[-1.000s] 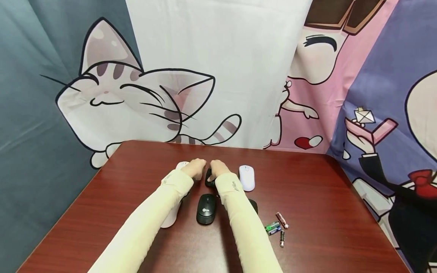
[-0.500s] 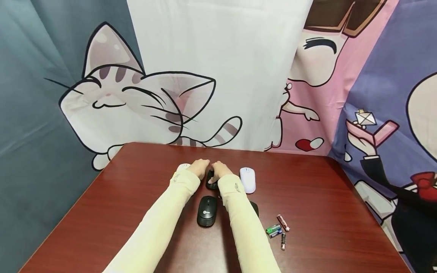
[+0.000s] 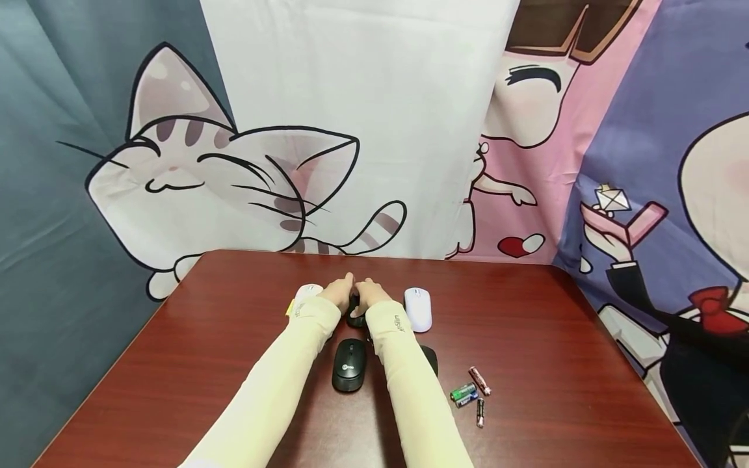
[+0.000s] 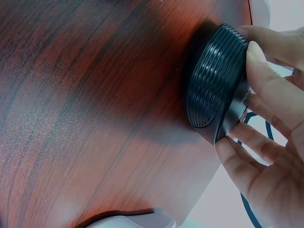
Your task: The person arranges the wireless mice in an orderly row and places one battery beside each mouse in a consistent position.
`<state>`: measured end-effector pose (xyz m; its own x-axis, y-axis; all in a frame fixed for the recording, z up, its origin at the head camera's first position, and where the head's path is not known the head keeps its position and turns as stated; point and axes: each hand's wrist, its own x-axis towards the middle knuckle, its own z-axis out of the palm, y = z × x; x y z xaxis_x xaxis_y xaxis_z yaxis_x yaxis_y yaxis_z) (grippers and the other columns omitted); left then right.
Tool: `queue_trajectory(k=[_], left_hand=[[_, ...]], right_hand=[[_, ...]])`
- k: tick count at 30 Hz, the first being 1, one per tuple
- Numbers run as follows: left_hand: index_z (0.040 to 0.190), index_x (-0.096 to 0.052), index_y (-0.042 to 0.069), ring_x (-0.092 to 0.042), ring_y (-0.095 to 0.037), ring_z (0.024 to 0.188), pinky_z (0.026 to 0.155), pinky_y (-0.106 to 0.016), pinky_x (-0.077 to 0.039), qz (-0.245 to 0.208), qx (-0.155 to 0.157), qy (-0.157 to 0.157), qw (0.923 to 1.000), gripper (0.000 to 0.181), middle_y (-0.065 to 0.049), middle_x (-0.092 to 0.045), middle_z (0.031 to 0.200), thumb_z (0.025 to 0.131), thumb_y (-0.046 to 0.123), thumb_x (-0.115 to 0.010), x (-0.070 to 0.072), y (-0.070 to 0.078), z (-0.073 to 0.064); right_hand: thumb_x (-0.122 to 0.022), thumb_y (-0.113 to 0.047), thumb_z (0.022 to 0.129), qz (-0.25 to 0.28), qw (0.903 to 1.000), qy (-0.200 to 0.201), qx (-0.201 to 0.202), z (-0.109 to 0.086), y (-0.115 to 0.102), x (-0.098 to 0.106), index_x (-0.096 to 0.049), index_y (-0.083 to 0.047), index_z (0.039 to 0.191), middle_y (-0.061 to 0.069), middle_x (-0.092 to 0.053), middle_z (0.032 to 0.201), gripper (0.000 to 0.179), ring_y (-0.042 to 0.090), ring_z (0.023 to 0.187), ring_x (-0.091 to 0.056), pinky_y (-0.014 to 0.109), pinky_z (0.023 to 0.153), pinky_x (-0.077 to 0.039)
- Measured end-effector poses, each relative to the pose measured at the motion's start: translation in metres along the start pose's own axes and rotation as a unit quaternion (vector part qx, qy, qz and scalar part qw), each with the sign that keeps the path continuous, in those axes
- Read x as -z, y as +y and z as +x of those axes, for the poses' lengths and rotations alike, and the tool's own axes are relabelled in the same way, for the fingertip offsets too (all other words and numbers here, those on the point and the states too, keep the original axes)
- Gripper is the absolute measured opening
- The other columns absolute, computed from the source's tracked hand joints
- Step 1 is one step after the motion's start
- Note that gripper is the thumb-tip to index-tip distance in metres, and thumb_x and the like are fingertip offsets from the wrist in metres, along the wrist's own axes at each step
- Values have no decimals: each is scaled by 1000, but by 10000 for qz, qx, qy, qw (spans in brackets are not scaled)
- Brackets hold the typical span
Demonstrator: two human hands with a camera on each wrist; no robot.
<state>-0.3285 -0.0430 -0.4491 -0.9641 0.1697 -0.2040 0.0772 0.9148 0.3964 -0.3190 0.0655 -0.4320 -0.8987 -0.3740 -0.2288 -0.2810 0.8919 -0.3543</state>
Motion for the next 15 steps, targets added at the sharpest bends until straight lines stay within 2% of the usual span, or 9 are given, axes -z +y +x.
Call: queue_trajectory(k=[6, 10, 15], left_hand=[[118, -45, 2, -60, -32, 107, 90, -40, -49, 142, -103, 5, 9998, 41, -19, -59, 117, 83, 1, -66, 0, -1, 1], [117, -48, 0, -58, -33, 110, 93, -40, -47, 205, -24, -74, 9998, 38, -19, -57, 120, 83, 1, -66, 4, 0, 1], [112, -53, 1, -58, -30, 110, 91, -38, -47, 266, 136, -245, 9993, 28, -17, -59, 118, 86, 2, -63, 6, 0, 2]], right_hand=[[-79, -12, 75, 16, 10000, -20, 0, 0, -1, 1, -60, -5, 113, 16, -53, 116, 43, 29, 106, -54, 40, 93, -46], [-78, -13, 76, 50, 10000, -52, -15, -1, -2, 2, -60, -5, 116, 15, -52, 118, 45, 28, 109, -53, 40, 95, -46], [-78, -13, 76, 156, 9998, -71, -75, -2, -4, 2, -59, -5, 118, 15, -52, 119, 47, 27, 109, -53, 40, 95, -46]])
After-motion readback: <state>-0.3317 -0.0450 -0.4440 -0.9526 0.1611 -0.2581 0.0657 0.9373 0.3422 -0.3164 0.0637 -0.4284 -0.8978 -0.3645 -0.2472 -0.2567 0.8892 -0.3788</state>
